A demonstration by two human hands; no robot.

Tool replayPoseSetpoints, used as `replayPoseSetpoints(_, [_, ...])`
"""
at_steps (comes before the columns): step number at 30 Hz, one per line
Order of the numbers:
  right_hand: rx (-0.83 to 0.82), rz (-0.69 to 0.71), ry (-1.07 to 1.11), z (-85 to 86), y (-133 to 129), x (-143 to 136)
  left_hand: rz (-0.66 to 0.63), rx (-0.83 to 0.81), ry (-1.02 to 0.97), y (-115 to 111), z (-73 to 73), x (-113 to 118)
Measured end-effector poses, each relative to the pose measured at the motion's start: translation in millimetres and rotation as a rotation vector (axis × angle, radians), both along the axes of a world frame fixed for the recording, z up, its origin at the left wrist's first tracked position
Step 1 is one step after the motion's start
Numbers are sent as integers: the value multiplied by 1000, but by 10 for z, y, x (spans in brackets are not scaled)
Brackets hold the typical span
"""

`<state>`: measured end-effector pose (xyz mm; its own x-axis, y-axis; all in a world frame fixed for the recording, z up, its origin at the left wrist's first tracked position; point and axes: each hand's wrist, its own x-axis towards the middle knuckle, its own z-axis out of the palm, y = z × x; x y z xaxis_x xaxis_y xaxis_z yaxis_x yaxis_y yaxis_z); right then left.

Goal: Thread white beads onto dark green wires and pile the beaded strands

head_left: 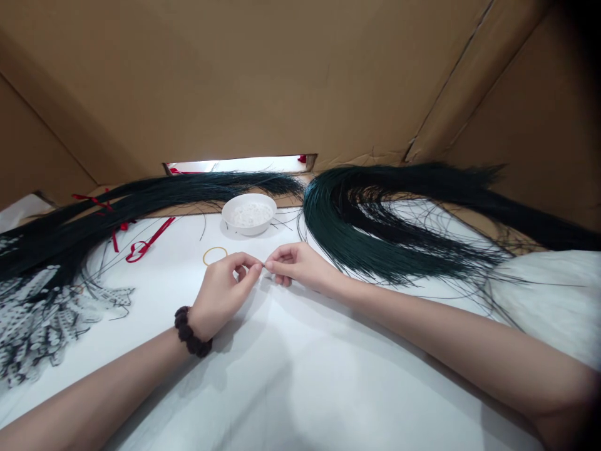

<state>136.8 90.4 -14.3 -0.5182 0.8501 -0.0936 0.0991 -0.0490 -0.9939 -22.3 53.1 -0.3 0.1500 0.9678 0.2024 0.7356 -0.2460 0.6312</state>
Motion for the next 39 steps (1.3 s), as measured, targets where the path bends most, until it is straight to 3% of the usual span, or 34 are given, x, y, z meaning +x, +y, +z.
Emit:
replayPoseSetpoints(12, [-12, 22, -45, 60, -15, -26, -7, 49, 2, -28, 9, 10])
replayPoseSetpoints(24, [-6, 161, -13, 56, 67, 40, 19, 51, -111, -45, 45, 4])
replayPoseSetpoints(32, [267, 11, -248, 311, -190, 453, 80, 134, -224, -97, 55, 7])
replayPoseSetpoints(39, [414, 44, -532, 379, -322, 670, 135, 79, -318, -117, 53, 8])
